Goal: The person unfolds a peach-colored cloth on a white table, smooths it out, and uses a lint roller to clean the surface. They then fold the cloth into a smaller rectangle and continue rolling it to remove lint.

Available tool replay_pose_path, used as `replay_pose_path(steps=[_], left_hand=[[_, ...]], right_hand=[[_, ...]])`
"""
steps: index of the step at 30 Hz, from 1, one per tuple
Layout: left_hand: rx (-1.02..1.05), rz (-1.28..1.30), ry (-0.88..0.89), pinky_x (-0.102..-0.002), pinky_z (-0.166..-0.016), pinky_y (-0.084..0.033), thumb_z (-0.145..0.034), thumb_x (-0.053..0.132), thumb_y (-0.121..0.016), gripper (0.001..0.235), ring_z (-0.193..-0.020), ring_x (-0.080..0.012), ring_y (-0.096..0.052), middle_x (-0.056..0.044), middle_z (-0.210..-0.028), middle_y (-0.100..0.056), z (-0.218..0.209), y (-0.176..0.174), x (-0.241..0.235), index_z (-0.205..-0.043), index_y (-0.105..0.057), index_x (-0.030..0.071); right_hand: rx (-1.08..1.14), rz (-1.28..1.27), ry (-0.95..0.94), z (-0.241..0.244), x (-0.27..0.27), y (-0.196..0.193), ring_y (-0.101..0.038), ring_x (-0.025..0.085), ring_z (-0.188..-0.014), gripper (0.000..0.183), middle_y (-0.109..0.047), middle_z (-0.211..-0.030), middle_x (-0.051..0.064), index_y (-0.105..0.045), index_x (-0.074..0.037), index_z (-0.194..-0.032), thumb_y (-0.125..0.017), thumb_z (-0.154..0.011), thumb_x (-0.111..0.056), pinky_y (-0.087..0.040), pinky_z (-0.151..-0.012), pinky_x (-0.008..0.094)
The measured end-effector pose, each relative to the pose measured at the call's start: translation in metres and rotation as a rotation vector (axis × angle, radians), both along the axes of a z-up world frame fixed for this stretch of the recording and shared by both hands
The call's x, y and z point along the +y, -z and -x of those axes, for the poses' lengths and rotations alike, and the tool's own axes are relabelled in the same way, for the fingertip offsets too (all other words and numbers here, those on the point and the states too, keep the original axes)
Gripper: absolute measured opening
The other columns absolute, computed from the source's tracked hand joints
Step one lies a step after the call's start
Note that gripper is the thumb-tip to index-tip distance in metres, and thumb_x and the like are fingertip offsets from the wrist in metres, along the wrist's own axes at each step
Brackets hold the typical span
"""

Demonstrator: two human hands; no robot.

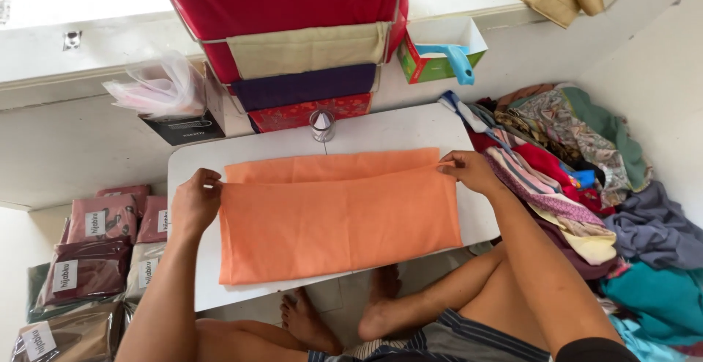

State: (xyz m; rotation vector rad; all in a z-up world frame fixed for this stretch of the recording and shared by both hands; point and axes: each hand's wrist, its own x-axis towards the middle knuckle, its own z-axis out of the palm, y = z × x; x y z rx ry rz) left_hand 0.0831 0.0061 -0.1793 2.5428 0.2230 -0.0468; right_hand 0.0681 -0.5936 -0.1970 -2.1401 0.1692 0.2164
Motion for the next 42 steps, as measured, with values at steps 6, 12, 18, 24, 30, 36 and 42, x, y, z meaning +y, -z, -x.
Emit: replay_pose_path(steps=[6, 12, 18, 24, 30, 36, 42], left_hand=[[0.052, -0.114, -0.089, -0.053, -0.088, -0.058, -0.097, 0.018, -0.059, 0.025, -0.102, -0.0388, -0.074, -0.004, -0.113, -0.078, -0.036, 0.024, -0.005, -0.121, -0.069, 0.019], [0.028, -0.11, -0.084, -0.054, -0.084, -0.058, -0.099, 0.015, -0.057, 0.026, -0.099, -0.042, -0.074, -0.008, -0.112, -0.077, -0.058, 0.051, -0.008, -0.122, -0.069, 0.016], [-0.029, -0.084, -0.07, -0.053, -0.083, -0.058, -0.1, 0.014, -0.058, 0.023, -0.098, -0.0395, -0.074, -0.008, -0.111, -0.077, -0.077, 0.068, -0.018, -0.12, -0.069, 0.014], [-0.039, -0.166, -0.063, -0.054, -0.083, -0.059, -0.1, 0.017, -0.058, 0.02, -0.097, -0.0402, -0.074, -0.006, -0.11, -0.077, -0.094, 0.096, -0.023, -0.117, -0.069, 0.018], [-0.001, -0.196, -0.116, -0.053, -0.085, -0.058, -0.099, 0.018, -0.058, 0.022, -0.1, -0.0392, -0.074, -0.003, -0.111, -0.077, -0.099, 0.111, -0.017, -0.118, -0.069, 0.021], [0.023, -0.217, -0.1, -0.05, -0.087, -0.058, -0.098, 0.021, -0.056, 0.025, -0.104, -0.0359, -0.072, -0.002, -0.114, -0.074, -0.103, 0.12, -0.011, -0.122, -0.065, 0.023], [-0.171, -0.342, 0.02, -0.049, -0.091, -0.052, -0.095, 0.018, -0.066, 0.034, -0.113, -0.0366, -0.062, -0.011, -0.121, -0.06, -0.083, 0.09, -0.015, -0.128, -0.06, 0.016]], right_hand=[[0.007, 0.001, 0.064, -0.032, 0.012, 0.006, -0.06, 0.021, -0.064, 0.019, -0.07, -0.085, 0.016, -0.081, -0.004, -0.103, -0.08, -0.085, -0.01, -0.054, -0.057, 0.034], [0.004, 0.013, 0.109, -0.057, 0.006, 0.036, -0.062, 0.02, -0.063, 0.018, -0.07, -0.084, 0.014, -0.081, -0.005, -0.102, -0.079, -0.085, -0.01, -0.054, -0.056, 0.031], [0.002, 0.056, 0.148, -0.069, -0.01, 0.075, -0.065, 0.022, -0.066, 0.017, -0.071, -0.089, 0.018, -0.082, -0.006, -0.102, -0.078, -0.086, -0.01, -0.057, -0.054, 0.032], [0.008, 0.085, 0.205, -0.071, -0.002, 0.078, -0.067, 0.025, -0.072, 0.019, -0.07, -0.093, 0.017, -0.081, -0.009, -0.103, -0.075, -0.086, -0.013, -0.059, -0.056, 0.034], [0.008, 0.155, 0.228, -0.07, 0.01, 0.069, -0.071, 0.029, -0.082, 0.019, -0.072, -0.096, 0.017, -0.082, -0.013, -0.104, -0.074, -0.087, -0.018, -0.06, -0.063, 0.038], [0.024, 0.32, 0.259, -0.07, 0.019, 0.071, -0.074, 0.031, -0.091, 0.021, -0.076, -0.1, 0.01, -0.081, -0.024, -0.106, -0.07, -0.088, -0.027, -0.061, -0.074, 0.043], [-0.132, 0.21, 0.351, -0.035, 0.031, 0.034, -0.063, 0.045, -0.113, 0.079, -0.056, -0.129, 0.03, -0.039, -0.002, -0.154, -0.077, -0.09, -0.029, -0.056, -0.092, 0.055]])
